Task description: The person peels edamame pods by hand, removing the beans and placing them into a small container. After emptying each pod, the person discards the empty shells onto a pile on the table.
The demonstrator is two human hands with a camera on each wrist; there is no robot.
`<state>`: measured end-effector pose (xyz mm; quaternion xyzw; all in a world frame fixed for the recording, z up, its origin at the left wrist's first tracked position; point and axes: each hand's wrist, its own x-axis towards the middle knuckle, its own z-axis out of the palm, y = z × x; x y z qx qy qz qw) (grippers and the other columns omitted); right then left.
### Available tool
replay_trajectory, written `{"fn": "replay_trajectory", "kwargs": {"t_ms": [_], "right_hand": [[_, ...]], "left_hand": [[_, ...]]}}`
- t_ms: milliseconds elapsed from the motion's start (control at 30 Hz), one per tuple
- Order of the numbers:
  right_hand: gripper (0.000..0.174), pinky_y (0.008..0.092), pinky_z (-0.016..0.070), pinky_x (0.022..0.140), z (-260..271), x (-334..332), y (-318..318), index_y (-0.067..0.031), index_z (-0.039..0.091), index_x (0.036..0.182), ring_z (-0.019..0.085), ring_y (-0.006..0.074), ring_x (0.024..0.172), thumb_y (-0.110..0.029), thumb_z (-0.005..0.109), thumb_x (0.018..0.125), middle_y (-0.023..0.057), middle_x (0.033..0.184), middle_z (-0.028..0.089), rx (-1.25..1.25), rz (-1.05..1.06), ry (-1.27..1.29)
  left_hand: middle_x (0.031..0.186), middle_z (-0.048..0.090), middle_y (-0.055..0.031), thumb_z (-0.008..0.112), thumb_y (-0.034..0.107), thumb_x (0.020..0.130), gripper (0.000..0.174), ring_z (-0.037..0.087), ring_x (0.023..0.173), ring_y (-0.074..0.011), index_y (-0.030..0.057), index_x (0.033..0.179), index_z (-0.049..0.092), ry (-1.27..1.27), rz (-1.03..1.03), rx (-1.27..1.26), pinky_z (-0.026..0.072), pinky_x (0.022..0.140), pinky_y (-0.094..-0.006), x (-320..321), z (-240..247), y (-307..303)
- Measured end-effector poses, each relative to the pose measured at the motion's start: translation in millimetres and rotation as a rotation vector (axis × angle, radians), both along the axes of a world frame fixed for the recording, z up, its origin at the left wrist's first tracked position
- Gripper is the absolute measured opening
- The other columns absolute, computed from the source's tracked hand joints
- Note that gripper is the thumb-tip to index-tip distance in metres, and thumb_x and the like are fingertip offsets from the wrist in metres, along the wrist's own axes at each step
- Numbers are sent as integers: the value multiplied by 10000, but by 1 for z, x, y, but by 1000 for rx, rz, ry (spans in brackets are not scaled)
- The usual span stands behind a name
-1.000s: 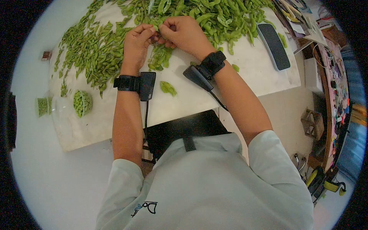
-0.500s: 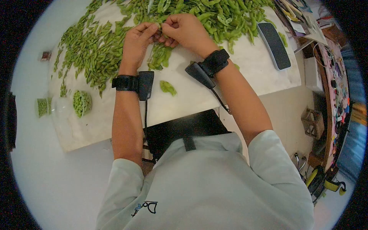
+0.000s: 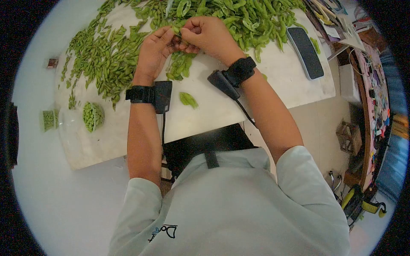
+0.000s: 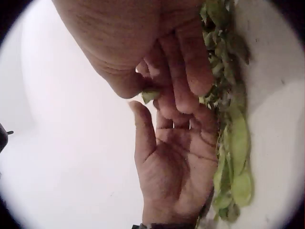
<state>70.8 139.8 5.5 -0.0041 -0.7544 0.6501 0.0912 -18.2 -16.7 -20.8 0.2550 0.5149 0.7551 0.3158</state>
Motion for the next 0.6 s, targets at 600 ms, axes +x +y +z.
{"fn": "replay_trajectory", "kwargs": {"t_ms": [600], "right_hand": [[196, 240, 443, 469, -6, -1, -3, -23, 605, 799, 553, 72, 505, -205, 599, 872, 36, 596, 609, 171, -139, 102]], "left_hand": [[853, 595, -62, 579, 45, 848, 144, 632, 748, -167, 9, 981, 537, 82, -15, 7, 527, 677, -277, 5, 3, 6]]}}
